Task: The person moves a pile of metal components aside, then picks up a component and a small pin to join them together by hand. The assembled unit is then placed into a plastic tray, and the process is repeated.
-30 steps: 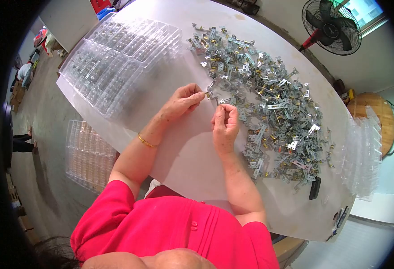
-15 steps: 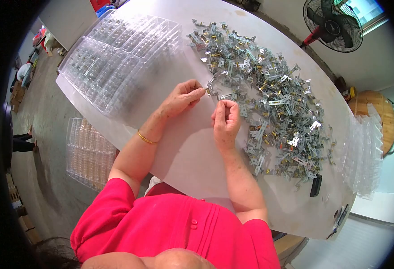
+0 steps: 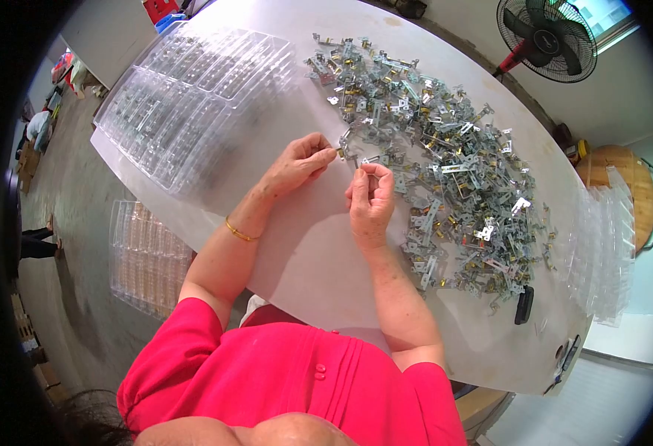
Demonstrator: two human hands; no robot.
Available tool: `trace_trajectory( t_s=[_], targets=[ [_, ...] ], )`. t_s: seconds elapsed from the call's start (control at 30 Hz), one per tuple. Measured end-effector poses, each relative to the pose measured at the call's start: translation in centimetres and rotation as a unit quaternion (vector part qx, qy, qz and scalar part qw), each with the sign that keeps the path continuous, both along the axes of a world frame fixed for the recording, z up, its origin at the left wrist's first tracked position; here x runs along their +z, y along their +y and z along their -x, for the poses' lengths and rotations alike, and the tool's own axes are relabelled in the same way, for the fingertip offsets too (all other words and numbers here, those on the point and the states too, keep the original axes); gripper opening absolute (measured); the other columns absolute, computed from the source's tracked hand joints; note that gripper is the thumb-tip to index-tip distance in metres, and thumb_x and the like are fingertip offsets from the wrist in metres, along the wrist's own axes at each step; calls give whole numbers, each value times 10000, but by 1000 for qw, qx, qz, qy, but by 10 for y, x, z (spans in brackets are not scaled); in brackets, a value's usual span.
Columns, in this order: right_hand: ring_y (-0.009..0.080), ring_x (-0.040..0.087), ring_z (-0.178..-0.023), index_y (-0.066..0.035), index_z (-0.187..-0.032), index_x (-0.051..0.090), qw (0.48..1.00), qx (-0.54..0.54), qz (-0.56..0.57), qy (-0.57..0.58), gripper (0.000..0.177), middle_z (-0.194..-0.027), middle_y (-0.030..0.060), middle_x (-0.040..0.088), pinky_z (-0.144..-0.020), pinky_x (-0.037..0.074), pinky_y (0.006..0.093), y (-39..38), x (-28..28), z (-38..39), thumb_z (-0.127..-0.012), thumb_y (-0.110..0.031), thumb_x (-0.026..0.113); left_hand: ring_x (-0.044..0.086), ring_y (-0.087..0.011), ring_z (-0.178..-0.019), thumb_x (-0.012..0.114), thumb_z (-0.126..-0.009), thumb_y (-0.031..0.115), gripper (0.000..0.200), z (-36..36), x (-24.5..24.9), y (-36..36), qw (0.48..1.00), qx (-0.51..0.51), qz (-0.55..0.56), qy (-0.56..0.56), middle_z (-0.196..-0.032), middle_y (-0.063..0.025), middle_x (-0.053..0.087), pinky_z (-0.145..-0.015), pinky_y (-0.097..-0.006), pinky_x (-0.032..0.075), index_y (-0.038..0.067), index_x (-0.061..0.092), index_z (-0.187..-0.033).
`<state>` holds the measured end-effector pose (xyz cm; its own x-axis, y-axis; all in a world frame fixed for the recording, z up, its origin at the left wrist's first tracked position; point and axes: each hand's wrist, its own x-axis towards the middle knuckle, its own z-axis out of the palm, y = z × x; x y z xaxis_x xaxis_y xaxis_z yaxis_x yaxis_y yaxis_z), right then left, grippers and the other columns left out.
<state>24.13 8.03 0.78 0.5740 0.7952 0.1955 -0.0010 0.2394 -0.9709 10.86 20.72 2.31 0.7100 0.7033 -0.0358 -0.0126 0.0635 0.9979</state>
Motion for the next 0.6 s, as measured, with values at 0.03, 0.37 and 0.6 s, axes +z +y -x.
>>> trace_trajectory(
  t_s=[0.03, 0.37, 0.6],
  targets=[
    [26, 455, -551, -76, -1116, 514, 1000, 1, 4, 2, 133, -673, -33, 554, -500, 368, 192, 0, 1, 1, -1036, -158, 582, 446, -33, -595, 656, -999, 322, 281, 0, -1, 0, 1000, 1, -1, 0, -708, 39, 531, -506, -206, 336, 55, 591, -941],
    [48, 497, -552, -73, -1196, 512, 998, 31, 34, 44, 232, -687, -8, 591, -506, 405, 196, -3, 3, -2, -1031, -210, 602, 434, -23, -627, 687, -972, 269, 248, 1, -8, 1, 997, -24, -68, 34, -711, 54, 521, -530, -219, 338, 32, 619, -944],
    [46, 512, -525, -57, -1111, 581, 996, 12, 77, 35, 174, -668, -9, 597, -482, 409, 208, -3, 3, -1, -1024, -205, 608, 424, -27, -667, 699, -939, 237, 222, 0, 1, -4, 990, -9, -132, 55, -723, 63, 517, -559, -244, 340, 30, 630, -898]
  ],
)
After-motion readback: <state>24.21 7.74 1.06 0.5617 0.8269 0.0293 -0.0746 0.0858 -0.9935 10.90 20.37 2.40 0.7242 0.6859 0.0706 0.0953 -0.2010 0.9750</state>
